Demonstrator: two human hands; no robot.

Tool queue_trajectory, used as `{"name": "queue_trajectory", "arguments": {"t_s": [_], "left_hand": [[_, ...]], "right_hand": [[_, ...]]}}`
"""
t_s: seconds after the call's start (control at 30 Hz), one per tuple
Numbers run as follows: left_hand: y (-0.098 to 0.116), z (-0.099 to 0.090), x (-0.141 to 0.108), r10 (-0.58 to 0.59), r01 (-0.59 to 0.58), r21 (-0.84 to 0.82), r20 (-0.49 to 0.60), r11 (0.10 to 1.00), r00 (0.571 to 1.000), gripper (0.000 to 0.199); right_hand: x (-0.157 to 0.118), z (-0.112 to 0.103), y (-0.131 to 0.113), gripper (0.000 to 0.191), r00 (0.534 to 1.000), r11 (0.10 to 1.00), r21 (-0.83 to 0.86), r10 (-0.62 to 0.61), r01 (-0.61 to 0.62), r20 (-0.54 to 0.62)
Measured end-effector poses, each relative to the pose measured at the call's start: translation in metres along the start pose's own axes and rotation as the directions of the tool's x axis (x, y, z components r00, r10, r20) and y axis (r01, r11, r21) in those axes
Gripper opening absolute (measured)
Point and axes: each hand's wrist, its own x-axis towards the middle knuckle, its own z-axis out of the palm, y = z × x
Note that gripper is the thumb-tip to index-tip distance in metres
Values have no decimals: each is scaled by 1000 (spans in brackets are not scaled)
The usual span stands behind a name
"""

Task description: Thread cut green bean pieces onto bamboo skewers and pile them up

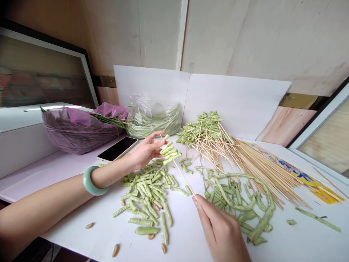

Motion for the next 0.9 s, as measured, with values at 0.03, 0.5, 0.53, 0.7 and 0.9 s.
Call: {"name": "queue_trajectory", "arguments": {"t_s": [0.03,0.5,0.53,0.7,0.9], "left_hand": [[0,0,1,-9,9,-7,1,1000,1000,44],[-12,0,1,-91,93,-32,50,995,995,36],[-12,0,1,-91,93,-32,54,995,994,37],[-15,-1,1,-128,127,19,108,992,986,30],[-11,0,1,-70,68,32,95,997,993,27]], "right_hand": [[0,0,0,32,1000,1000,-7,6,-6,0],[2,0,-1,32,1000,1000,3,22,-22,-5],[2,0,0,32,1000,1000,6,23,-23,-4],[1,1,2,33,1000,1000,2,28,-28,10],[2,1,0,31,999,999,34,39,-39,15]]}}
